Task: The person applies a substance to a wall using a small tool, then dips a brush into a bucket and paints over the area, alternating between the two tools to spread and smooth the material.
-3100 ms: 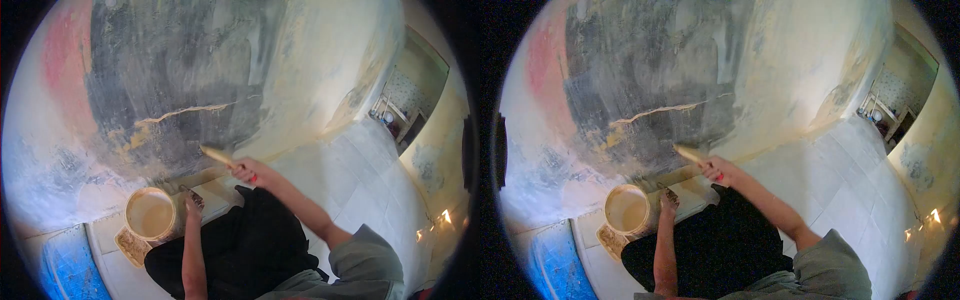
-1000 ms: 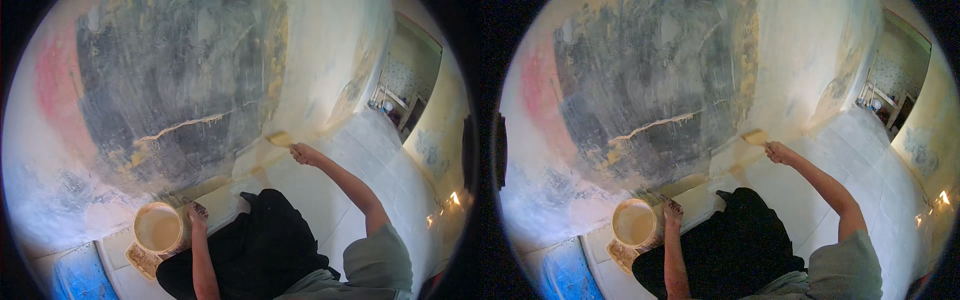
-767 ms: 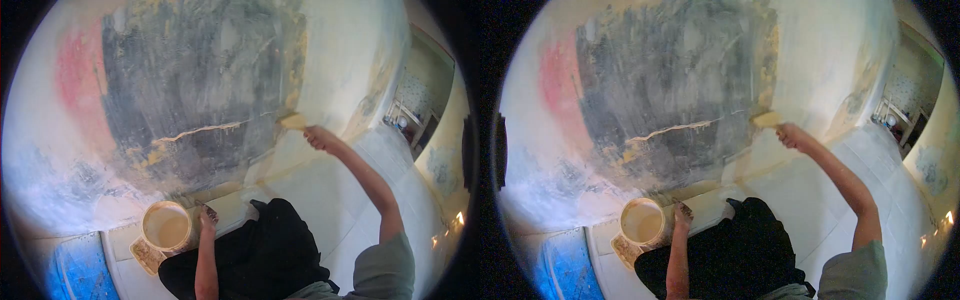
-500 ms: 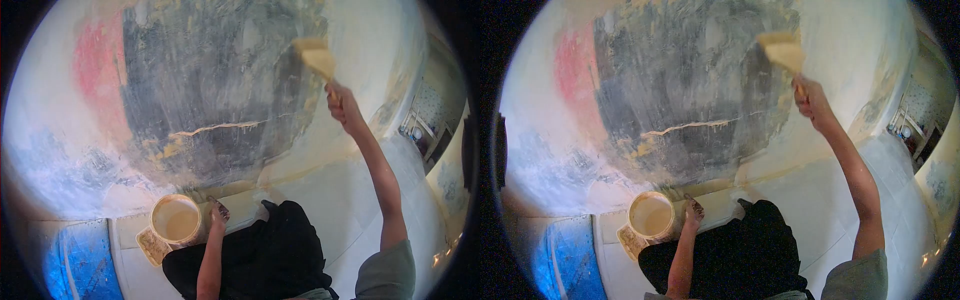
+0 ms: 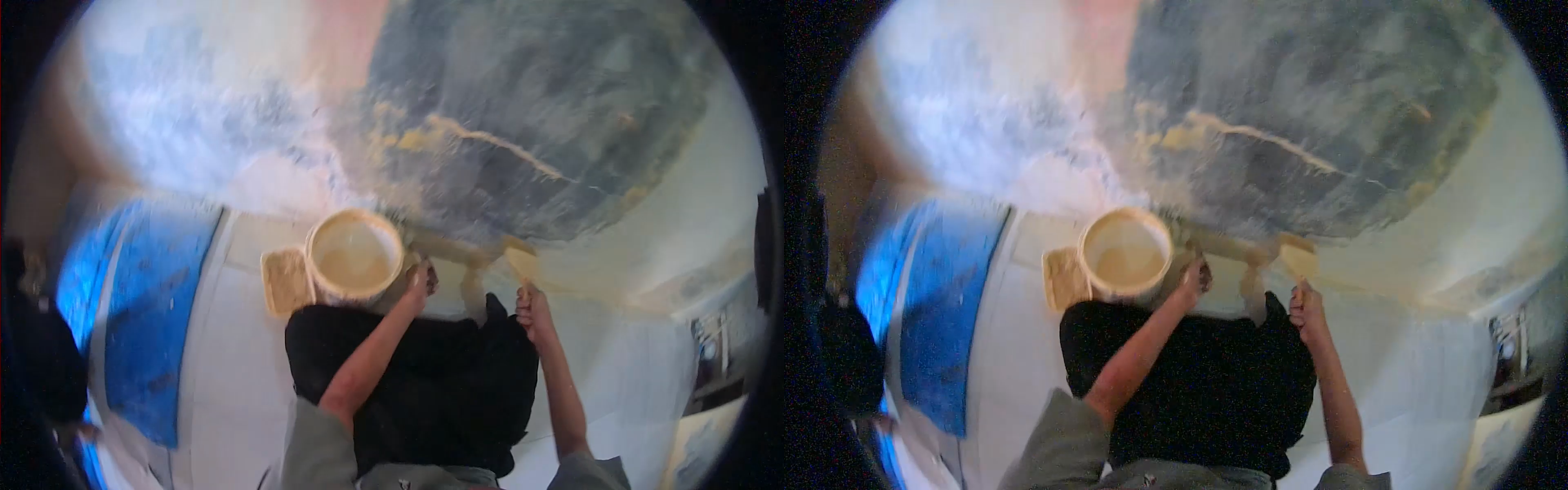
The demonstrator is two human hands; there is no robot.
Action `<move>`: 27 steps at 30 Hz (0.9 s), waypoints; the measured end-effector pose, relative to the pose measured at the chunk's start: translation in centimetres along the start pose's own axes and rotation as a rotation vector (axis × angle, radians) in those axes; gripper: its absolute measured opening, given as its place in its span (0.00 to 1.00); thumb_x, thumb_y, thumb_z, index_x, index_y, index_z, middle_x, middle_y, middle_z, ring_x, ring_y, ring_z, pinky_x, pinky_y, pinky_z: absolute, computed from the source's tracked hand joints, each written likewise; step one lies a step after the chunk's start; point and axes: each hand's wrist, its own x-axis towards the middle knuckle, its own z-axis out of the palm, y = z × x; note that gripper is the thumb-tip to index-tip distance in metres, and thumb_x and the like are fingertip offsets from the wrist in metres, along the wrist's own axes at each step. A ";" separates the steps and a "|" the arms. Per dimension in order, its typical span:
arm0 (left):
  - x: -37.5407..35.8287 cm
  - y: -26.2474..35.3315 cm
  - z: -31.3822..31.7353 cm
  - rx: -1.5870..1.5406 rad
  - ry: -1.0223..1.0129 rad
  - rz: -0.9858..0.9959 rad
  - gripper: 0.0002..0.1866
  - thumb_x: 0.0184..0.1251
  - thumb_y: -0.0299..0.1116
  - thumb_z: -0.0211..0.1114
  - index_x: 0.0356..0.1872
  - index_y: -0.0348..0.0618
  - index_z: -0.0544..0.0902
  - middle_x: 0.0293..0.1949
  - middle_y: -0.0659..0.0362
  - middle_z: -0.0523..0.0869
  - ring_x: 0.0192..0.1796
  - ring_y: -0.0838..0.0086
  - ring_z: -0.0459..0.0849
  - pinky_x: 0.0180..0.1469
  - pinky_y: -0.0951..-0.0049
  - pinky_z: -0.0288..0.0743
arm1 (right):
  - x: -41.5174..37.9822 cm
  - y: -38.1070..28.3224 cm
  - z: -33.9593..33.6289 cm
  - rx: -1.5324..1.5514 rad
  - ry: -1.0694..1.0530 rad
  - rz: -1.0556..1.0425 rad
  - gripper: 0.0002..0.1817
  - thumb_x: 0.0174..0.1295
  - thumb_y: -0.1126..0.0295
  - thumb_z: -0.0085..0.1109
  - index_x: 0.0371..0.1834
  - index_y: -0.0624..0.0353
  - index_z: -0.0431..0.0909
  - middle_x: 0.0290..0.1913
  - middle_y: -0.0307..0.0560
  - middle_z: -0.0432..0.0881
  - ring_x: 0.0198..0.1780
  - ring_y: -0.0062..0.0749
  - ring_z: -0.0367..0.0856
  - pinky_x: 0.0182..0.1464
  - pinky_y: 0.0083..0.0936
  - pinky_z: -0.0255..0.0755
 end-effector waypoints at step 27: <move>-2.1 2.3 1.8 0.215 -0.113 0.165 0.08 0.59 0.38 0.64 0.32 0.45 0.80 0.23 0.65 0.78 0.19 0.80 0.73 0.22 0.81 0.64 | 2.8 4.0 12.8 -0.962 0.216 -1.043 0.19 0.61 0.67 0.53 0.54 0.62 0.72 0.33 0.46 0.81 0.27 0.27 0.76 0.31 0.25 0.71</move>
